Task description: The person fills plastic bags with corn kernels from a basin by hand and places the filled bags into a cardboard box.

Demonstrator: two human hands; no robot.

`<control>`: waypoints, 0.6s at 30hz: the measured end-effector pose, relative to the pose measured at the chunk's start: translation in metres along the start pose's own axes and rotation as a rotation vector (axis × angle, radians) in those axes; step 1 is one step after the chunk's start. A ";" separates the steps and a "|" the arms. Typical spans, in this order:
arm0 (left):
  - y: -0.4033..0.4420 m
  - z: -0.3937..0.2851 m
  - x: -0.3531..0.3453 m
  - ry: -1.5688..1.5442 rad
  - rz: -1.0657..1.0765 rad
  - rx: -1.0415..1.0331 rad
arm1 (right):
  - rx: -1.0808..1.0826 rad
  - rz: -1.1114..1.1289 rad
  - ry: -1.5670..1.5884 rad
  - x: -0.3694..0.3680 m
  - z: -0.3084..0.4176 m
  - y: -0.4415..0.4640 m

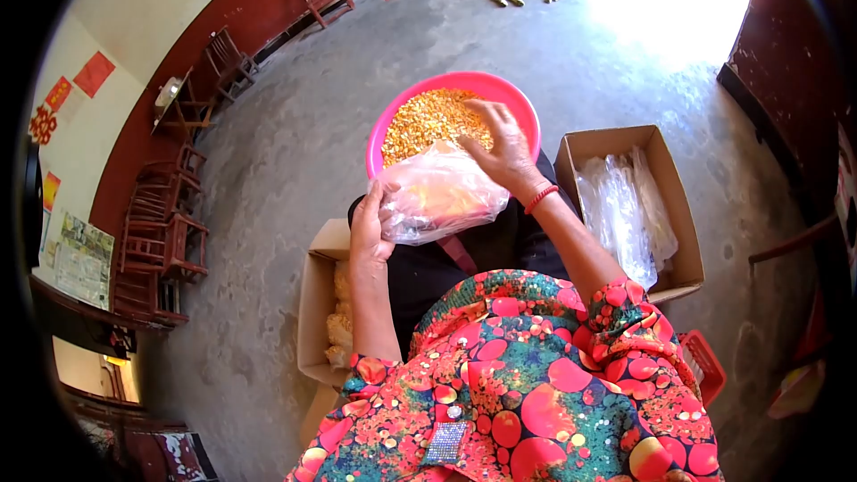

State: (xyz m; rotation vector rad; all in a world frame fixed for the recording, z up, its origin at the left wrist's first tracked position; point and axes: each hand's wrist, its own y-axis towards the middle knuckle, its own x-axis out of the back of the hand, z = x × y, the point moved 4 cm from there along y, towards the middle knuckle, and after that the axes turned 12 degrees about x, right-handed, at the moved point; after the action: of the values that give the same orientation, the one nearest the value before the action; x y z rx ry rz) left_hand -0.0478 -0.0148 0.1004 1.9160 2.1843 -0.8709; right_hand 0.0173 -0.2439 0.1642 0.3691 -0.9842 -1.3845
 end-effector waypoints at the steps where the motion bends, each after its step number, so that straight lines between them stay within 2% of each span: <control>1: -0.001 0.001 -0.003 -0.002 -0.001 0.003 | 0.133 0.068 -0.063 -0.005 0.011 -0.001; 3: -0.010 -0.007 -0.020 -0.085 -0.074 -0.037 | 0.174 0.233 -0.087 -0.016 0.024 -0.010; 4: -0.014 -0.010 -0.028 -0.084 -0.072 -0.041 | 0.142 0.330 0.020 -0.024 0.021 -0.016; 5: -0.019 -0.013 -0.035 -0.113 -0.113 -0.049 | 0.138 0.340 0.031 -0.032 0.016 -0.020; 7: -0.020 -0.016 -0.029 -0.140 -0.156 -0.055 | -0.157 0.459 0.052 -0.042 -0.008 -0.026; 9: -0.017 -0.015 -0.017 -0.025 -0.022 0.030 | -0.122 0.179 0.241 -0.040 -0.017 -0.016; 10: -0.017 -0.013 -0.014 0.016 0.022 0.059 | -0.204 0.178 0.223 -0.040 -0.025 -0.012; 11: -0.016 -0.011 -0.015 0.072 0.044 0.073 | -0.120 0.082 0.131 -0.041 -0.026 -0.002; 13: -0.010 -0.008 -0.017 0.129 0.071 0.086 | 0.050 -0.018 0.166 -0.043 -0.020 0.009; 14: -0.003 -0.008 -0.016 0.016 0.046 0.056 | 0.051 -0.019 0.163 -0.039 -0.011 0.017; 16: 0.006 -0.011 -0.016 -0.072 0.009 0.040 | 0.319 -0.116 -0.210 -0.023 0.023 0.032; 17: 0.010 -0.012 -0.016 -0.116 -0.008 0.031 | 0.318 -0.114 -0.210 -0.021 0.031 0.034; 18: 0.017 -0.012 -0.015 -0.149 0.000 0.025 | 0.210 0.082 -0.007 -0.028 0.034 0.033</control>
State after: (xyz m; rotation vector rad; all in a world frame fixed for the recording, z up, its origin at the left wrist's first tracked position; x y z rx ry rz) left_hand -0.0252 -0.0219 0.1109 1.7985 2.0972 -1.0113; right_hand 0.0159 -0.2004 0.1977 0.4753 -1.1418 -1.2130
